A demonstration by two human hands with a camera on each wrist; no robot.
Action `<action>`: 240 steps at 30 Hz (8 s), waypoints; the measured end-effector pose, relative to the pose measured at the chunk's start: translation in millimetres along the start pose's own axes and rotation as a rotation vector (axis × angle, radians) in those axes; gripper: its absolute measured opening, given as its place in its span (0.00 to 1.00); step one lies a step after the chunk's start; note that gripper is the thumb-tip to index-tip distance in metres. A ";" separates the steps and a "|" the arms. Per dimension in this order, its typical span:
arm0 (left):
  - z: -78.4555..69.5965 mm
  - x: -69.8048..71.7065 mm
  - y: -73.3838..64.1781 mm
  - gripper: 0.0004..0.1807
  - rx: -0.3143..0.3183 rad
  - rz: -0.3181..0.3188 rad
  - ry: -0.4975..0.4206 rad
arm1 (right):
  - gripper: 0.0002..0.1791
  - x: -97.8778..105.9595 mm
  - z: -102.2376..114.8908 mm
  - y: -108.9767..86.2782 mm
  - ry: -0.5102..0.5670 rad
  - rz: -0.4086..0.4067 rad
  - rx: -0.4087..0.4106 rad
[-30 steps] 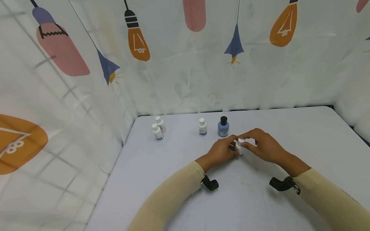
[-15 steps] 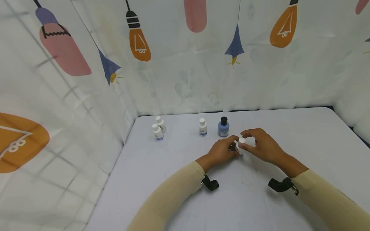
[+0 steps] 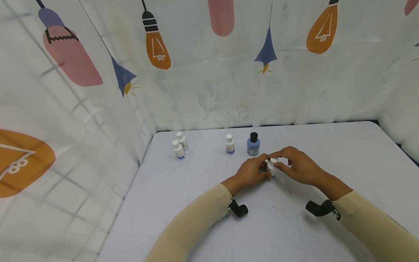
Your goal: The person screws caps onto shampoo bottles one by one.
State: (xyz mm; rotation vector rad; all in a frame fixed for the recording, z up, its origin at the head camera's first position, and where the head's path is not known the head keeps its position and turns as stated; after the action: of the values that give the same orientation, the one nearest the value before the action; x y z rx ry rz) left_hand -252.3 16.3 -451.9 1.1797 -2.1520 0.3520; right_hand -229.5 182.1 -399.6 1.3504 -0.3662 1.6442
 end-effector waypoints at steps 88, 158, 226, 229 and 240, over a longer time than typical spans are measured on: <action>0.4 -1.5 -1.7 0.29 -0.017 -0.001 0.018 | 0.22 -3.4 -4.0 3.1 -0.008 0.044 -0.030; 0.2 -2.0 -2.8 0.30 0.023 -0.008 0.074 | 0.15 -10.3 -6.7 5.6 -0.068 0.021 -0.127; -1.2 -7.0 44.7 0.25 0.074 -0.250 -0.074 | 0.25 8.2 -38.0 -17.1 -0.133 -0.100 -0.171; -0.8 -8.6 48.6 0.26 0.081 -0.259 -0.050 | 0.25 7.3 -38.9 -17.5 -0.131 -0.099 -0.170; 1.7 -10.3 58.7 0.26 0.147 -0.301 -0.043 | 0.25 8.6 -40.0 -18.7 -0.125 -0.097 -0.181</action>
State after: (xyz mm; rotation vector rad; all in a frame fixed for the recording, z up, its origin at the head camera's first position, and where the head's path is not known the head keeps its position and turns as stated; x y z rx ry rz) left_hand -297.5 54.9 -455.7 1.5825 -1.9714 0.3581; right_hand -238.1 224.6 -411.9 1.3166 -0.5033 1.4156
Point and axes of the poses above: each hand's wrist, its own y-axis towards the middle knuckle, its own x-axis out of the back of the hand, z = x × y, the point moved 5 cm from there along y, towards the middle knuckle, and after that the axes turned 11 degrees about -y, right-handed, at the moved point
